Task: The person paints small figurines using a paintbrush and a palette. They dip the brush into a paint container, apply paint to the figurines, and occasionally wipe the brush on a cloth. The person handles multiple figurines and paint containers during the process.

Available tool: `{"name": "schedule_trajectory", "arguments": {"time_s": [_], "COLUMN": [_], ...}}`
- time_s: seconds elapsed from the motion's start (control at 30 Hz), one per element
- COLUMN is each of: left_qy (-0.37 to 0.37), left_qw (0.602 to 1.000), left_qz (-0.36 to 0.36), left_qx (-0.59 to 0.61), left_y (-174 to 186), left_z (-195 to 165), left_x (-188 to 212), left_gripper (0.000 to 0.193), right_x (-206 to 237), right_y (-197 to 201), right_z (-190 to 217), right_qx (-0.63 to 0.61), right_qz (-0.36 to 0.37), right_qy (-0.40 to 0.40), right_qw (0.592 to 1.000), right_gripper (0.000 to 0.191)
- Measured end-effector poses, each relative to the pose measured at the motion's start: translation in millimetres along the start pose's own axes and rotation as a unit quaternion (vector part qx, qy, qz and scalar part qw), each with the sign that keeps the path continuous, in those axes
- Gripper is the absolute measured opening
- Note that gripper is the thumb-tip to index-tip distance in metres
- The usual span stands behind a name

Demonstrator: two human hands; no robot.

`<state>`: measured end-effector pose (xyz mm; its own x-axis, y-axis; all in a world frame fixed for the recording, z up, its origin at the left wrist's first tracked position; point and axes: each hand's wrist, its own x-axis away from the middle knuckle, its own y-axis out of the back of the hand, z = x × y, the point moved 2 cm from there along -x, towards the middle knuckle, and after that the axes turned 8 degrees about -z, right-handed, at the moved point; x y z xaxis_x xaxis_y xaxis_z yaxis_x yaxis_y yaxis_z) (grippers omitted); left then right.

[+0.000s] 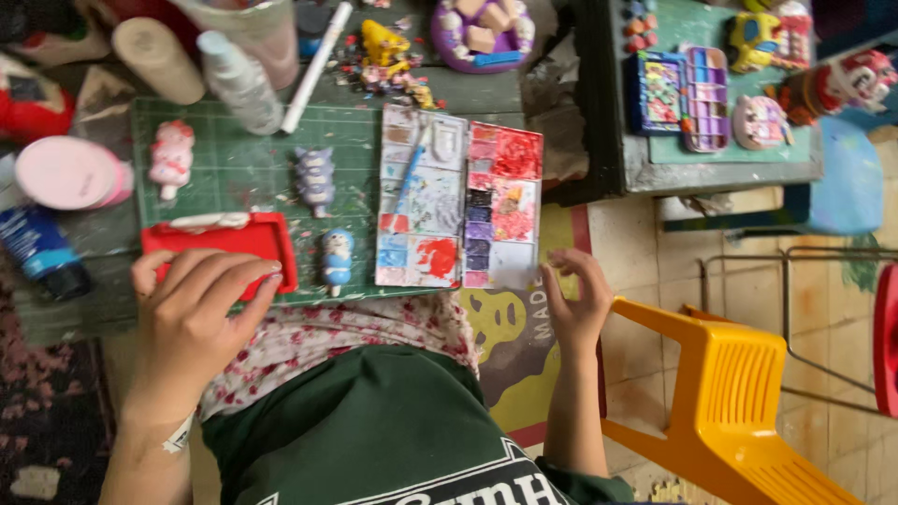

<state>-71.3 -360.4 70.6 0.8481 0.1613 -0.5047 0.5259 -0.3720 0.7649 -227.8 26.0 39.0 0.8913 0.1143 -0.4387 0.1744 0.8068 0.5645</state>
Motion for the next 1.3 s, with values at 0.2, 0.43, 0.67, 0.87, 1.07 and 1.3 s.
{"name": "schedule_trajectory", "arguments": {"time_s": [0.2, 0.43, 0.67, 0.87, 1.07, 1.3], "left_qy": [0.114, 0.209, 0.249, 0.308, 0.304, 0.336], "left_qw": [0.991, 0.976, 0.953, 0.884, 0.882, 0.872], "left_qz": [-0.052, 0.029, 0.169, 0.352, 0.351, 0.336], "left_qx": [-0.044, -0.045, 0.026, 0.023, 0.082, 0.117], "left_y": [41.2, 4.0, -51.4, -63.5, -68.4, -57.9], "left_z": [40.1, 63.5, 106.8, 148.4, 161.5, 167.5], "left_x": [65.4, 146.3, 201.0, 207.3, 200.2, 189.8], "left_gripper": [0.018, 0.025, 0.025, 0.026, 0.027, 0.027], "right_x": [49.0, 132.8, 150.8, 134.0, 115.8, 95.0], "right_y": [-93.5, -238.0, -245.8, -197.0, -179.4, -174.6], "right_z": [101.0, 86.9, 33.9, 51.3, 68.5, 72.7], "right_qx": [-0.142, 0.121, 0.202, 0.128, 0.170, 0.150], "right_qz": [0.272, 0.447, 0.499, 0.449, 0.395, 0.446], "right_qy": [0.264, 0.359, 0.345, 0.354, 0.465, 0.445], "right_qw": [0.915, 0.810, 0.769, 0.810, 0.773, 0.762], "right_gripper": [0.018, 0.022, 0.012, 0.013, 0.028, 0.015]}}
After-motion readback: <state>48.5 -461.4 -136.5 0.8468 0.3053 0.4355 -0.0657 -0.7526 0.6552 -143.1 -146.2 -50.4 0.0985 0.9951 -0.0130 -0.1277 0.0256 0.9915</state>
